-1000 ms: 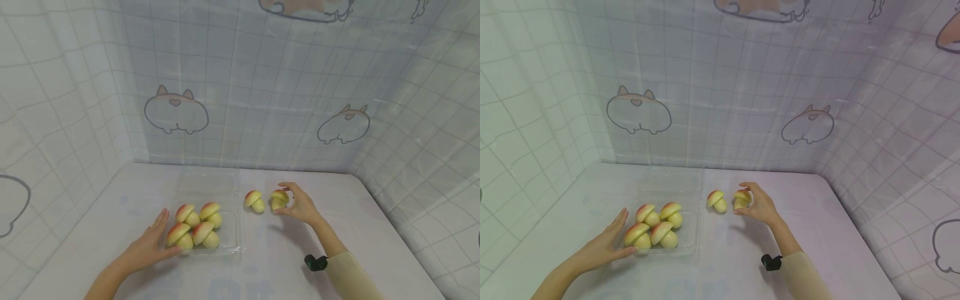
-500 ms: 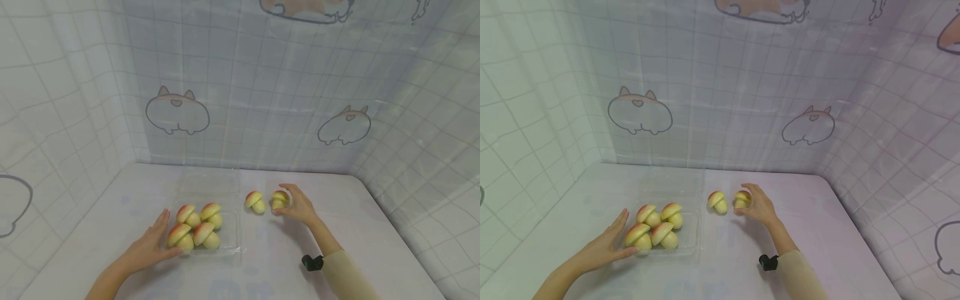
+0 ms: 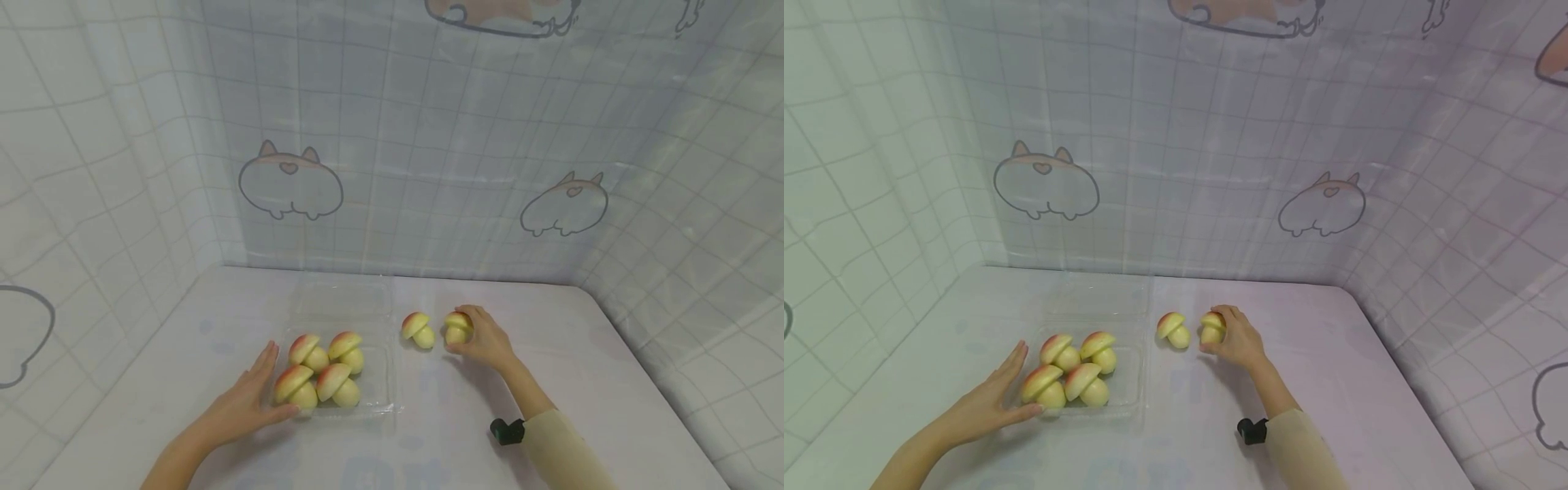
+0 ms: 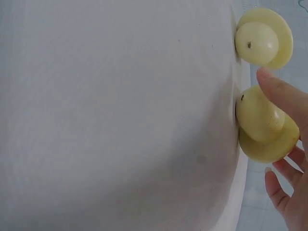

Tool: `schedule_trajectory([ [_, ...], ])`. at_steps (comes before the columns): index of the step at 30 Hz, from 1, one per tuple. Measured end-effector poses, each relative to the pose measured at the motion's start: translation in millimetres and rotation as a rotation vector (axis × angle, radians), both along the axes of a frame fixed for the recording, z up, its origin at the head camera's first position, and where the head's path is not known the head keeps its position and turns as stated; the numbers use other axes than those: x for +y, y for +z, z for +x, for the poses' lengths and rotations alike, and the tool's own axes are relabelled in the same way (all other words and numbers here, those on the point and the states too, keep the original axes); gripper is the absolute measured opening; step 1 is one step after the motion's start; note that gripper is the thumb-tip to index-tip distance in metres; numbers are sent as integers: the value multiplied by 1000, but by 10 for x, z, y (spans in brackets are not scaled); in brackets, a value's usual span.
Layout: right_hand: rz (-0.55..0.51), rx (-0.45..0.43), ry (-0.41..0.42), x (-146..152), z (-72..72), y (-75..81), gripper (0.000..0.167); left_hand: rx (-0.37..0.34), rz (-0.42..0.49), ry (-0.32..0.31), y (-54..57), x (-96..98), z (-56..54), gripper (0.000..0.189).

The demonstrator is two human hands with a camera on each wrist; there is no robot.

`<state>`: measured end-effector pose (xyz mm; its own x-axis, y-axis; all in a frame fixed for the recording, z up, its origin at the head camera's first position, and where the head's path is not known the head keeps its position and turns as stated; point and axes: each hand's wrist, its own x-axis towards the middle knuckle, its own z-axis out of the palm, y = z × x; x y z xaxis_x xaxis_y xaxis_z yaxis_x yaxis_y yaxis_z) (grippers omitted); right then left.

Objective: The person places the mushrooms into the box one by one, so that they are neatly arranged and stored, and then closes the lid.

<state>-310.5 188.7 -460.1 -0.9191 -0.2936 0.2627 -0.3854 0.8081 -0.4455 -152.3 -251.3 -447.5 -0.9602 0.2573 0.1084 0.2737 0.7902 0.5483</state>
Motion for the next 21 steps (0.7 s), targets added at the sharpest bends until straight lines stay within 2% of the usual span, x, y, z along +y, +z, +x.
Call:
schedule_trajectory([
  [10,12,-40,-18,-37,45,50,74,7,-4,0,22,11,9,111],
  [21,94,-27,-14,-48,100,72,81,-5,6,-1,27,6,8,111],
])
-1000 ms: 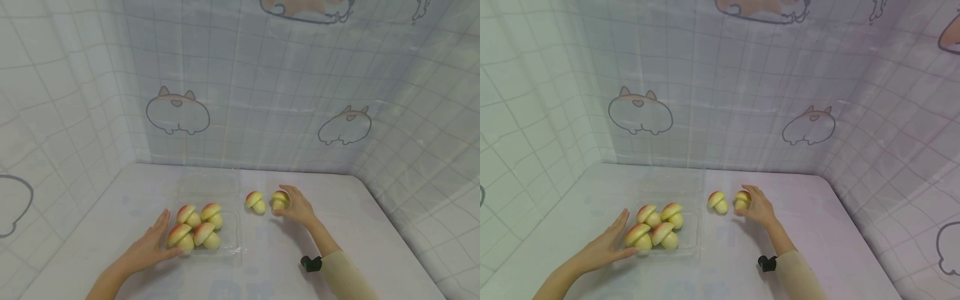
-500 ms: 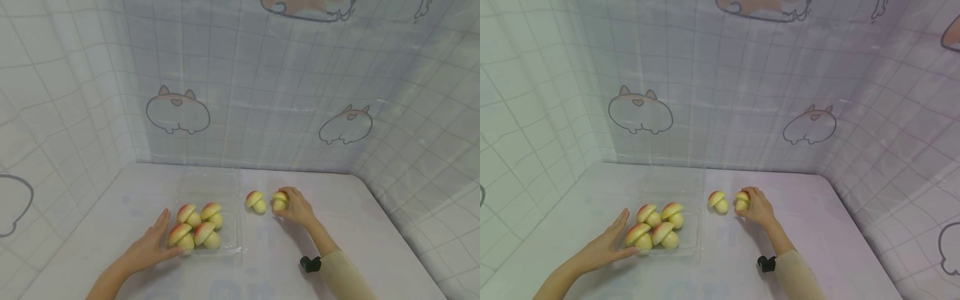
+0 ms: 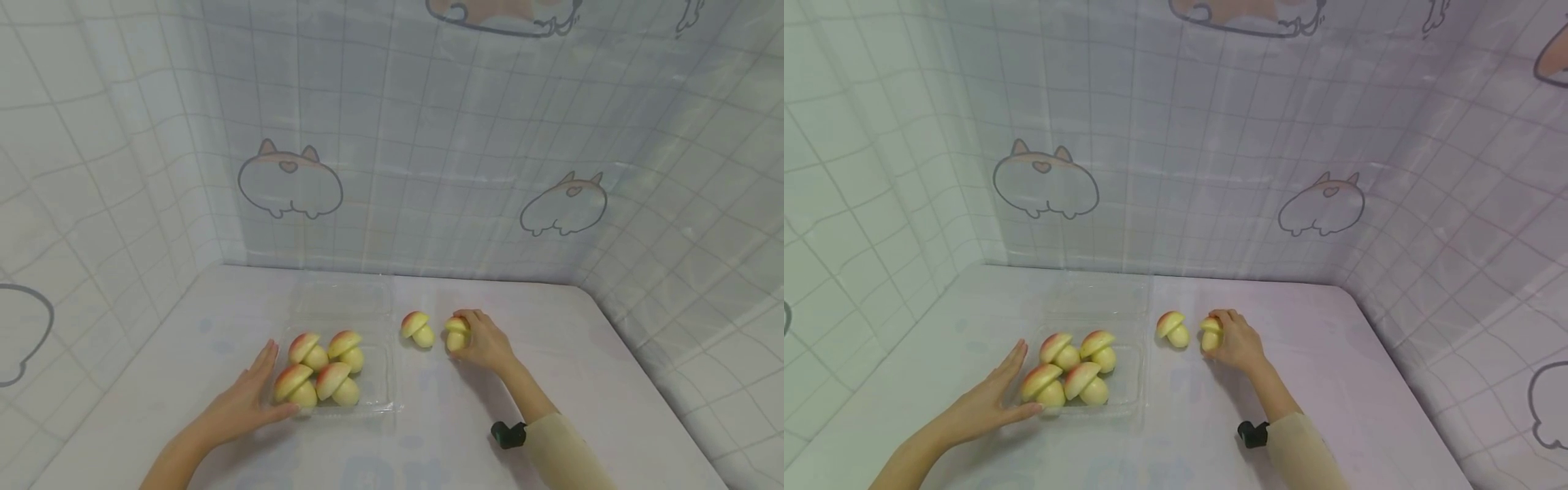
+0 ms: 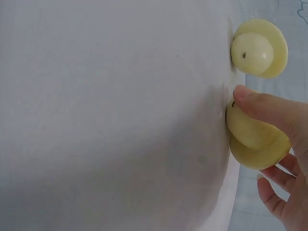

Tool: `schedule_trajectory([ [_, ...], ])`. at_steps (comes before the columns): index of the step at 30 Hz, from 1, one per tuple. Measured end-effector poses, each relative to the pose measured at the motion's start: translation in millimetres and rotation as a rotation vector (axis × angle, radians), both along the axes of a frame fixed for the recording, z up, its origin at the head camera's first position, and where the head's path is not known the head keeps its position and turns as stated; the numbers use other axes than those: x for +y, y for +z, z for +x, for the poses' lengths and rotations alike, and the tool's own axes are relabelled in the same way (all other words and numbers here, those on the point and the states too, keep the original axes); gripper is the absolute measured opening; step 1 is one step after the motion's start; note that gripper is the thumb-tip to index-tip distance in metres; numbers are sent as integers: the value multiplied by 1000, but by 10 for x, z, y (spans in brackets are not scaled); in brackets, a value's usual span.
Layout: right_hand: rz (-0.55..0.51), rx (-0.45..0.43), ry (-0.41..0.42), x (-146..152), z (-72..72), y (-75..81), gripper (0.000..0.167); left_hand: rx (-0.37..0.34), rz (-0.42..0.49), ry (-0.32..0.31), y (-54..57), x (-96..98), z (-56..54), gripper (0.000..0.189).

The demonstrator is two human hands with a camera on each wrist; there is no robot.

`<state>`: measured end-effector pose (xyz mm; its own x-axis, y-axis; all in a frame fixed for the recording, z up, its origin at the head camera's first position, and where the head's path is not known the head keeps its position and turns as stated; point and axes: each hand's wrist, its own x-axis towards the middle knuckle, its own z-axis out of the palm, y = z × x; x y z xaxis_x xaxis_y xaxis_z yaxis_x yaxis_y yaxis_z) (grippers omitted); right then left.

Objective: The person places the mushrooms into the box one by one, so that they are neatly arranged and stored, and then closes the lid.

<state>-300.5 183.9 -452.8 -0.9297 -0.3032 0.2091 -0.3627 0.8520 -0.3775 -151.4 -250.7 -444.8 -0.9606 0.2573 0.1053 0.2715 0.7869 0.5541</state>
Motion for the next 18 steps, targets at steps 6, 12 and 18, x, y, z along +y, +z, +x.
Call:
schedule_trajectory([
  [6,32,13,6,16,35,-1,79,-2,3,0,-1,0,2,111],
  [12,37,28,6,35,79,21,76,-17,16,-2,-4,-3,0,111],
  [18,23,64,-9,54,111,59,72,-25,22,-4,-11,-7,-4,111],
])
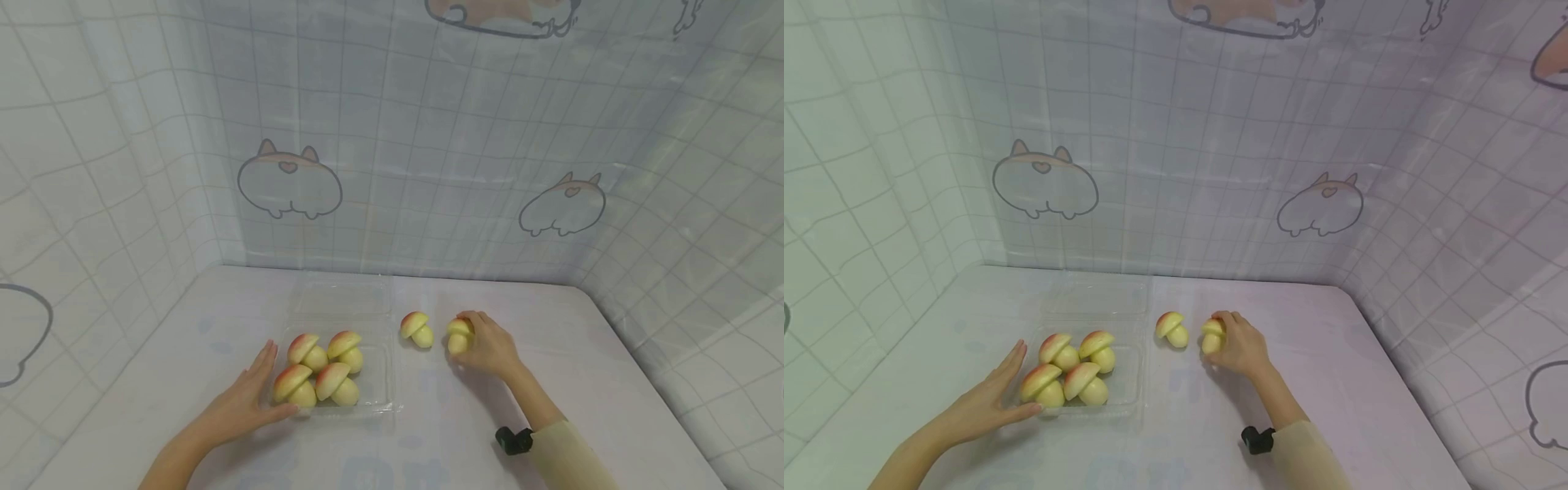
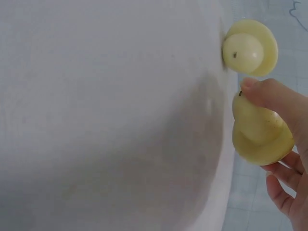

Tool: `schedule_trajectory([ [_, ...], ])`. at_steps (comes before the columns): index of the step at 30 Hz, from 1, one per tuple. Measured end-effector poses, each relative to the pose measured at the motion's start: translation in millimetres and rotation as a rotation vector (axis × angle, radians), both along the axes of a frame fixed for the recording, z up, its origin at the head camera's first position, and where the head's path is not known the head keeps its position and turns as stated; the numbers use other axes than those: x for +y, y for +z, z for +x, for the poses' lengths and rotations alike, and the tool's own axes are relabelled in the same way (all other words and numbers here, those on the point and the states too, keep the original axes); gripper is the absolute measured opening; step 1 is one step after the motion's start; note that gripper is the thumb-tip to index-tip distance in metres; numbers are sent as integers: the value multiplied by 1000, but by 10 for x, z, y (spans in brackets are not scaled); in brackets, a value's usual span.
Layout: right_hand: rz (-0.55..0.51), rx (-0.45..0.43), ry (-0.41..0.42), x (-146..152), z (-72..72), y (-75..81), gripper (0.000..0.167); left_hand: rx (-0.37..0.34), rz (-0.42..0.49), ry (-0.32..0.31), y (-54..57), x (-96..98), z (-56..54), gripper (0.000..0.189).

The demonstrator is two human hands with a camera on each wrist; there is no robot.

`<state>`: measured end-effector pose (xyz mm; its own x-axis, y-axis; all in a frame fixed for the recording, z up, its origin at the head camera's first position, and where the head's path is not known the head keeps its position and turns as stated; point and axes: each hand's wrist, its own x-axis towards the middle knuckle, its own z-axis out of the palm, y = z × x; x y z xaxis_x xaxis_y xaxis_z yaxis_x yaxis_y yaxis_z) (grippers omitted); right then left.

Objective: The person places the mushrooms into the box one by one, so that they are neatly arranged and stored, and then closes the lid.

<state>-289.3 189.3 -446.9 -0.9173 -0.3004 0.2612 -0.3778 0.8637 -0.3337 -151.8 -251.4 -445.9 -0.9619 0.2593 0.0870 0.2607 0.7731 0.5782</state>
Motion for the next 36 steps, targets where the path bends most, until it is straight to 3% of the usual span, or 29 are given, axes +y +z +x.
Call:
schedule_trajectory([
  [5,-29,64,31,-21,27,87,69,-2,0,-3,1,0,-2,111],
  [24,-73,263,281,-440,190,505,78,10,-2,-5,-6,-3,5,111],
  [36,-109,345,455,-629,214,588,79,26,-11,0,-12,4,10,111],
])
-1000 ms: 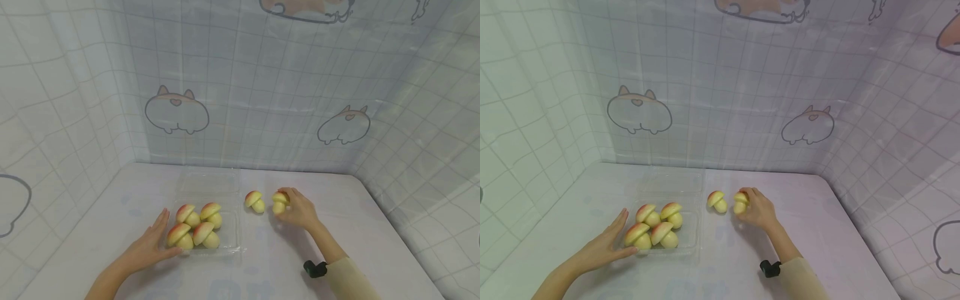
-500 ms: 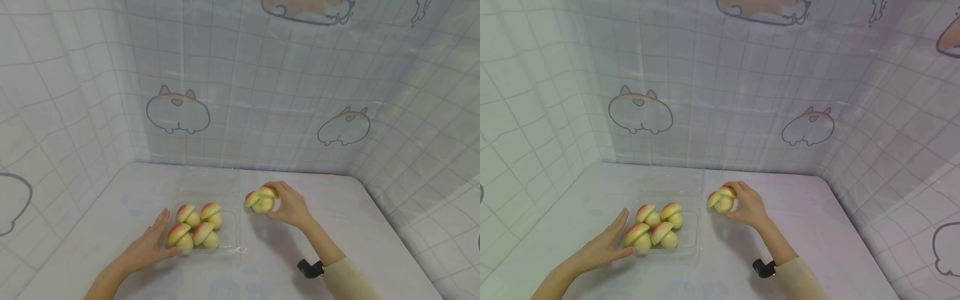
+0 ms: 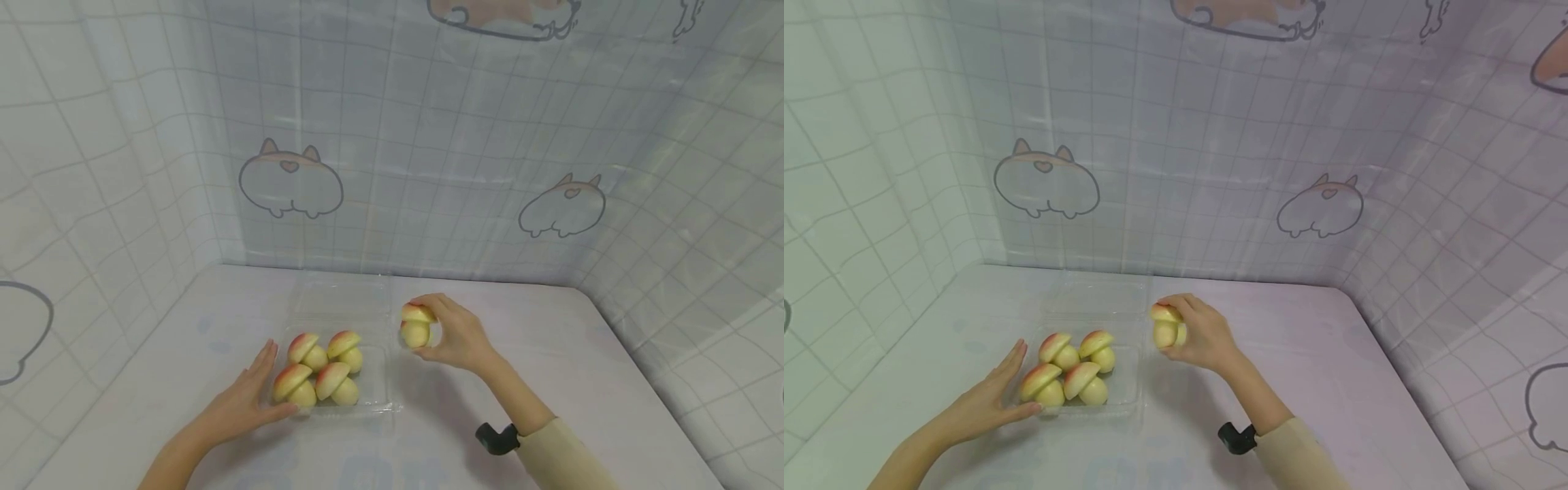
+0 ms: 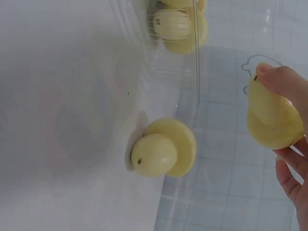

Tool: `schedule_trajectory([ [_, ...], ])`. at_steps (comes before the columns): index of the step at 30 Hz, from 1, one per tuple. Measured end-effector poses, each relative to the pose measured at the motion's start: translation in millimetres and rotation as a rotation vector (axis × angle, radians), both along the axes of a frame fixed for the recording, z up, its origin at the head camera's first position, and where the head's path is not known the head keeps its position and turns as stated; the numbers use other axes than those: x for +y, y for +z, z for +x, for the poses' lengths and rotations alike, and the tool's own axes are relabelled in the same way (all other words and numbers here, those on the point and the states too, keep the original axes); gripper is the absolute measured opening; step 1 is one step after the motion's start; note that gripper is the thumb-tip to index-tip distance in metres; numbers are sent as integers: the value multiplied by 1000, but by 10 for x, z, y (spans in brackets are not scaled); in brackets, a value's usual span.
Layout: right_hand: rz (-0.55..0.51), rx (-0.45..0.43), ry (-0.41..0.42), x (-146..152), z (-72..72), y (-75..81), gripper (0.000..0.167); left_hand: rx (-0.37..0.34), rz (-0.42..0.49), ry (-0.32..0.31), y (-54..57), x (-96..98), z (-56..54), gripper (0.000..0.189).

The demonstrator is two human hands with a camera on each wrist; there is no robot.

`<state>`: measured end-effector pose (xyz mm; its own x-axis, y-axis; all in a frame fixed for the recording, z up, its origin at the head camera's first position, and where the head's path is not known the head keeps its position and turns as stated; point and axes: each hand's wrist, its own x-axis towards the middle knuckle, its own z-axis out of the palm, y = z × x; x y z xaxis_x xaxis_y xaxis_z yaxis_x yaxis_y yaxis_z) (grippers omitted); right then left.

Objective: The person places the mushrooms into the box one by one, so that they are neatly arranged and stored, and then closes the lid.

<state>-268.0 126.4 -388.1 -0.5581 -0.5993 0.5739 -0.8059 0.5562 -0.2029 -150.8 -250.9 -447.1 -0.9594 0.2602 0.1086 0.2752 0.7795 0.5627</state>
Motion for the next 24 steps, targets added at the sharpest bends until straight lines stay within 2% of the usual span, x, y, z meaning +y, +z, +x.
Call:
schedule_trajectory([
  [6,-16,1,66,-106,15,5,79,-12,-3,4,7,0,2,111],
  [16,47,-48,71,-265,33,-10,75,-20,4,8,20,2,7,111],
  [24,60,-81,113,-409,34,-70,75,-19,5,7,14,0,-3,111],
])
